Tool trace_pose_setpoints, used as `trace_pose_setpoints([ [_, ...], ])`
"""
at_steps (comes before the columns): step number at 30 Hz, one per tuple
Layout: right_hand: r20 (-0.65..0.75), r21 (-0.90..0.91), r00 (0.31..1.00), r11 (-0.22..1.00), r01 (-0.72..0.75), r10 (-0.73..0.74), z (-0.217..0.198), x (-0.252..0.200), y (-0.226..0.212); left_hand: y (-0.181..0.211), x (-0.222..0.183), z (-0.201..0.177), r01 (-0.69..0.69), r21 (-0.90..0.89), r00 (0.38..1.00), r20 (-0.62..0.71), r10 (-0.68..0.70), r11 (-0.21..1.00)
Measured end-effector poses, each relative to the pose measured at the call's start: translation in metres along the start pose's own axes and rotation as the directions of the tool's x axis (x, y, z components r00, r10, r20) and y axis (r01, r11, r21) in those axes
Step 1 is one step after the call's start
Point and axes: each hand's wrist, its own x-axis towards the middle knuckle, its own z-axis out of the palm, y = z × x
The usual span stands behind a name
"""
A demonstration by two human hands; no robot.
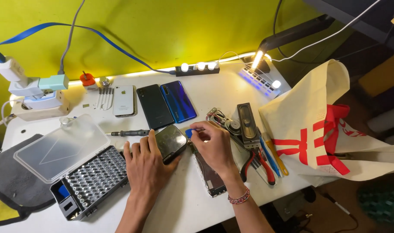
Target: Disassembling and repairing a digital clock using a screwdriver and pry tools on a workbench.
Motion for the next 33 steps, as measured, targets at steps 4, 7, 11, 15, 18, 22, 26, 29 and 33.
trace_pose_setpoints([
  [4,-0.006,0.009,1.0,1.0,0.023,-0.023,0.005,0.001,0.0,-0.002,0.001,-0.008,-0.031,-0.081,0.996,-0.087,0.024,0.996],
  [7,-0.038,-0.005,0.998,0.999,0.051,-0.051,0.008,-0.001,-0.002,-0.003,0.0,-0.012,-0.072,-0.047,0.98,-0.189,0.062,0.996],
  [11,-0.102,0.012,0.992,0.997,0.08,-0.079,0.008,-0.004,0.001,-0.006,-0.002,-0.014,-0.128,-0.029,0.972,-0.201,0.12,0.991],
  [15,-0.093,0.002,0.99,0.994,0.109,-0.108,0.005,-0.005,0.006,-0.01,-0.006,-0.012,-0.149,-0.09,0.979,-0.153,0.135,0.985],
  [18,-0.114,-0.081,0.981,0.986,0.147,-0.155,0.004,-0.007,0.005,-0.014,-0.007,-0.01,-0.19,-0.057,0.968,-0.18,0.177,0.98],
  [22,-0.106,-0.139,0.933,0.935,0.327,-0.343,0.004,-0.008,0.002,-0.018,-0.007,-0.007,-0.23,-0.113,0.958,-0.201,0.204,0.967],
  [26,-0.07,-0.137,0.912,0.909,0.393,-0.404,0.004,-0.006,-0.005,-0.019,-0.007,-0.011,-0.253,-0.134,0.945,-0.247,0.215,0.958],
  [29,-0.054,-0.154,0.92,0.913,0.378,-0.389,0.002,-0.005,-0.004,-0.019,-0.008,-0.009,-0.252,-0.123,0.943,-0.252,0.216,0.96],
  [33,-0.038,-0.168,0.915,0.905,0.391,-0.403,0.0,-0.005,-0.002,-0.02,-0.008,-0.005,-0.25,-0.103,0.941,-0.262,0.216,0.963],
])
